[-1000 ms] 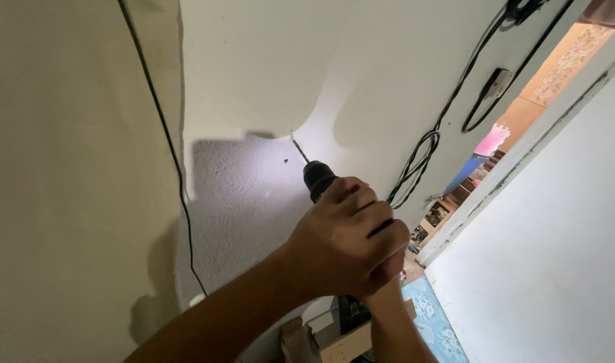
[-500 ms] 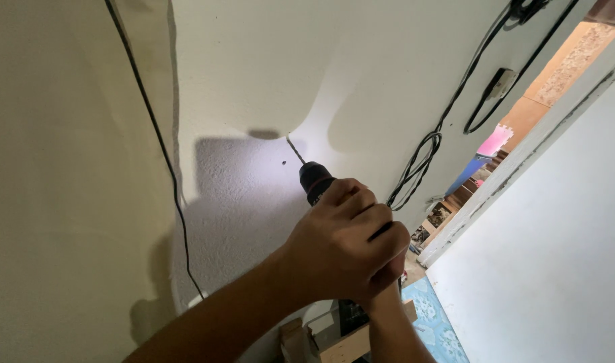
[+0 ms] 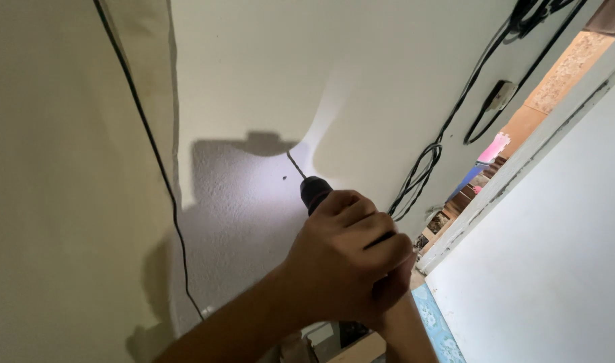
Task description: Installing a wooden shelf on a wall using a power drill, wall plugs, a hammer, and a screwdriver.
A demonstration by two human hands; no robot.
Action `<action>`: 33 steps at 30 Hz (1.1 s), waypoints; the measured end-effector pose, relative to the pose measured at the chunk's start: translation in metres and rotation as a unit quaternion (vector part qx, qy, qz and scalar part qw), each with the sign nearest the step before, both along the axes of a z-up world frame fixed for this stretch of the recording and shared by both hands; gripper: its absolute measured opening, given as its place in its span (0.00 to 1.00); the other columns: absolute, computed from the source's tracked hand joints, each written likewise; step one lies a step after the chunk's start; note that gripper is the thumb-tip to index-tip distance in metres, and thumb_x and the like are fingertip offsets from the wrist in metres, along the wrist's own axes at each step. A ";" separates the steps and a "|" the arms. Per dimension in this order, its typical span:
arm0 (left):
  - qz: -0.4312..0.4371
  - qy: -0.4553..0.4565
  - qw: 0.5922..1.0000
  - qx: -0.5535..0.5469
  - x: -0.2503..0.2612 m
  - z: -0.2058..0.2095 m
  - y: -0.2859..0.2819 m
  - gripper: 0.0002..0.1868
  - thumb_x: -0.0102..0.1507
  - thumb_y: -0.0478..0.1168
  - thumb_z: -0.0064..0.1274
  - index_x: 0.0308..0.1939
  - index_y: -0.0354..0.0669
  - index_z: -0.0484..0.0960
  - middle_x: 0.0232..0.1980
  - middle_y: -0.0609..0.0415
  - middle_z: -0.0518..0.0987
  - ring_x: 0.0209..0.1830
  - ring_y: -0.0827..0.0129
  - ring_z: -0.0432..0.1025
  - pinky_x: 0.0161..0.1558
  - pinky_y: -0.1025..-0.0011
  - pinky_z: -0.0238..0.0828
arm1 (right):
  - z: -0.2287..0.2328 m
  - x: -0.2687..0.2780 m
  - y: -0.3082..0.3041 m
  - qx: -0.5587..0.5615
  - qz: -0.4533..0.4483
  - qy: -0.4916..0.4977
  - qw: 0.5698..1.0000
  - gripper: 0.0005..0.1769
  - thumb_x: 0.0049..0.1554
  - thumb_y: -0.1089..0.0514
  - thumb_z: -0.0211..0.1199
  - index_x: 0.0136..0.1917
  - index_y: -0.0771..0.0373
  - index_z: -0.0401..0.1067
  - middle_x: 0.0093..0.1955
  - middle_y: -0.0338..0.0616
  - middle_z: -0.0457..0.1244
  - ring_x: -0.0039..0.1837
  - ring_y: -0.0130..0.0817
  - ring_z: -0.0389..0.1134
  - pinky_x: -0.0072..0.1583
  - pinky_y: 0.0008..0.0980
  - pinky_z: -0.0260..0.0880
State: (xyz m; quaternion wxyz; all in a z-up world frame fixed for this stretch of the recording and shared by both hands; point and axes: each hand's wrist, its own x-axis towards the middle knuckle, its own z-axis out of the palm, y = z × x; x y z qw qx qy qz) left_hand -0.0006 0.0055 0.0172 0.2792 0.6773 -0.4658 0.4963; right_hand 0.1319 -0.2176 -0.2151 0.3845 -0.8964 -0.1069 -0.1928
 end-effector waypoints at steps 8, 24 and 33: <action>-0.056 0.015 0.998 -0.006 0.008 -0.003 0.008 0.10 0.57 0.43 0.63 0.38 0.45 0.82 0.36 0.54 0.76 0.41 0.60 0.74 0.59 0.59 0.70 | -0.051 0.038 -0.034 0.002 0.015 -0.005 1.000 0.33 0.46 0.48 0.72 0.61 0.60 0.65 0.59 0.43 0.61 0.59 0.37 0.64 0.57 0.36 0.70; -0.046 0.004 0.999 -0.012 0.016 -0.004 0.009 0.08 0.64 0.44 0.61 0.39 0.47 0.79 0.39 0.60 0.76 0.42 0.69 0.74 0.63 0.61 0.70 | -0.162 0.017 -0.106 0.025 0.039 -0.006 0.999 0.32 0.48 0.49 0.70 0.62 0.60 0.65 0.59 0.43 0.62 0.59 0.36 0.64 0.58 0.36 0.70; -0.057 0.073 0.995 -0.022 0.016 -0.001 -0.005 0.08 0.62 0.43 0.64 0.39 0.49 0.81 0.38 0.58 0.78 0.39 0.68 0.74 0.54 0.64 0.66 | -0.194 -0.015 -0.128 0.014 0.074 -0.010 0.997 0.31 0.49 0.49 0.69 0.62 0.60 0.65 0.59 0.43 0.62 0.60 0.36 0.65 0.59 0.36 0.70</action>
